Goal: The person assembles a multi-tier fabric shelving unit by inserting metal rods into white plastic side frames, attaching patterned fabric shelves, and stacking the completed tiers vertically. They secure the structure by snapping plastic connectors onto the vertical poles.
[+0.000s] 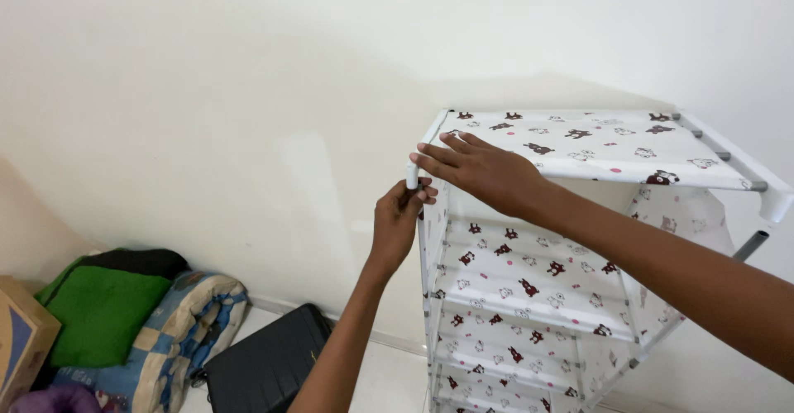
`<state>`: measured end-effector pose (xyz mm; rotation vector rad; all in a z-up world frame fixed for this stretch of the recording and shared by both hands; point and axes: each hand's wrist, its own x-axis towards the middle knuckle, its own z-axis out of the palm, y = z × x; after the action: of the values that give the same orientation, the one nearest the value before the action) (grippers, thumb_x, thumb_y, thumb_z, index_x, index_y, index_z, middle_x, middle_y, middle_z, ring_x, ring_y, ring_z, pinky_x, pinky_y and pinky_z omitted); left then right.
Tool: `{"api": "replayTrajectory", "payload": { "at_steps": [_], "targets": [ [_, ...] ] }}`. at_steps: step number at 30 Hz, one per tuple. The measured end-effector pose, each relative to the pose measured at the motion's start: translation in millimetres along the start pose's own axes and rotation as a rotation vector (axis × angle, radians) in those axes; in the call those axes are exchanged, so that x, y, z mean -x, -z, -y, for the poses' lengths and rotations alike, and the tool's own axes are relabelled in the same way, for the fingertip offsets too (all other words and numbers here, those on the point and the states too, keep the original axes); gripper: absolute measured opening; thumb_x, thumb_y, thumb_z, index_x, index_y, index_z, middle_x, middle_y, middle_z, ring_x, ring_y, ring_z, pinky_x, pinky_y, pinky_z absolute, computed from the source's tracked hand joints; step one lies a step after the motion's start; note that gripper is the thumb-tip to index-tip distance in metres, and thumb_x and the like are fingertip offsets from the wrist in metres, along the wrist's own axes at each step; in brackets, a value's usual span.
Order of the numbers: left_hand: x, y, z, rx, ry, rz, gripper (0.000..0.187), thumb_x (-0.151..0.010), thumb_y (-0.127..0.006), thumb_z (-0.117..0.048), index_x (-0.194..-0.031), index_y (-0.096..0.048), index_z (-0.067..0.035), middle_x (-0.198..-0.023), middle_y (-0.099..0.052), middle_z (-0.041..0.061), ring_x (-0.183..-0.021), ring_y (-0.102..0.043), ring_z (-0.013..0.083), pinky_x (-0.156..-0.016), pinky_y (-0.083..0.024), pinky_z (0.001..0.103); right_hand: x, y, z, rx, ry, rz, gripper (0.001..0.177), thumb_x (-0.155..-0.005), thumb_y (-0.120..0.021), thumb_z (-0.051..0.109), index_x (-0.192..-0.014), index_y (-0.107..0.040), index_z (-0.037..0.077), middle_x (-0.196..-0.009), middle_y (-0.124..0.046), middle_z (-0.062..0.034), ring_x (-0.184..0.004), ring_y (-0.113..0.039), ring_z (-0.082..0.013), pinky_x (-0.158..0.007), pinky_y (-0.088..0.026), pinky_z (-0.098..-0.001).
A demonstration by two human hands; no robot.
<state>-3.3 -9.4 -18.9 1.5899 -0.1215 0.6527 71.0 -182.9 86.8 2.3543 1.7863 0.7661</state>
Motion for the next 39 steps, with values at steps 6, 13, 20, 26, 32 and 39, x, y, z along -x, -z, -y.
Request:
{"api": "replayTrajectory", "payload": {
  "at_steps": [6,13,20,26,32,39],
  "targets": [
    [7.6,-1.8,4.3,0.005,-0.040,-0.011,0.021,-0.105,-0.053,-0.012,-0.116,-0.065,0.001,-0.095,-0.073,0.005,-0.090,-0.069,0.0111,-0.079,-0.053,0.028,3.2,-4.1,-2.3,0.160,0.050,-0.096,0.082,-0.086,-0.058,-0.001,-0.158,-0.029,0.025,-0.160,-0.039,0.0006,-0.142,-0.043,-0.0306,-0.118,-0.037,-0.0419],
    [5.2,1.2,4.1,-0.016,-0.027,-0.016,0.021,-0.104,-0.054,-0.011,-0.116,-0.066,0.001,-0.095,-0.075,0.005,-0.090,-0.070,0.0109,-0.078,-0.053,0.028,7.9,-3.8,-2.9,0.191,0.061,-0.144,0.084,-0.084,-0.060,-0.002,-0.158,-0.031,0.026,-0.156,-0.045,-0.0007,-0.139,-0.047,-0.0297,-0.118,-0.038,-0.0422],
    [5.7,-0.5,1.0,0.025,0.031,-0.041,0.021,-0.103,-0.056,-0.010,-0.118,-0.067,0.001,-0.096,-0.075,0.005,-0.091,-0.070,0.0113,-0.078,-0.053,0.028,5.1,-9.6,-2.8,0.191,0.058,-0.137,0.082,-0.085,-0.061,0.000,-0.158,-0.032,0.026,-0.155,-0.047,-0.0014,-0.138,-0.048,-0.0294,-0.117,-0.038,-0.0426],
    [11.8,-8.5,-17.2,0.007,0.008,-0.193,0.053,-0.092,-0.063,-0.006,-0.142,-0.045,-0.007,-0.110,-0.074,0.011,-0.095,-0.069,0.0172,-0.081,-0.057,0.032,7.1,-14.4,-1.0,0.195,0.076,-0.127,0.080,-0.085,-0.062,0.003,-0.157,-0.033,0.023,-0.155,-0.046,-0.0028,-0.138,-0.047,-0.0301,-0.118,-0.037,-0.0445],
    [7.3,-12.0,-22.2,-0.817,-0.625,-0.284,0.045,-0.095,-0.064,-0.002,-0.140,-0.062,-0.004,-0.144,-0.064,0.012,-0.138,-0.059,0.0272,-0.114,-0.038,0.045,10.4,-18.9,-1.2,0.192,0.088,-0.127,0.074,-0.084,-0.063,0.002,-0.153,-0.040,0.014,-0.156,-0.046,-0.0046,-0.139,-0.048,-0.0304,-0.117,-0.037,-0.0427],
    [9.3,-14.0,-5.8,-0.826,-0.620,-0.381,0.045,-0.096,-0.065,-0.002,-0.139,-0.064,-0.015,-0.140,-0.068,0.000,-0.130,-0.063,0.0112,-0.115,-0.030,0.039,8.6,-19.5,-0.6,0.234,0.121,-0.131,0.071,-0.086,-0.067,0.006,-0.152,-0.043,0.011,-0.150,-0.052,-0.0066,-0.135,-0.053,-0.0277,-0.112,-0.041,-0.0457]
  ]
}}
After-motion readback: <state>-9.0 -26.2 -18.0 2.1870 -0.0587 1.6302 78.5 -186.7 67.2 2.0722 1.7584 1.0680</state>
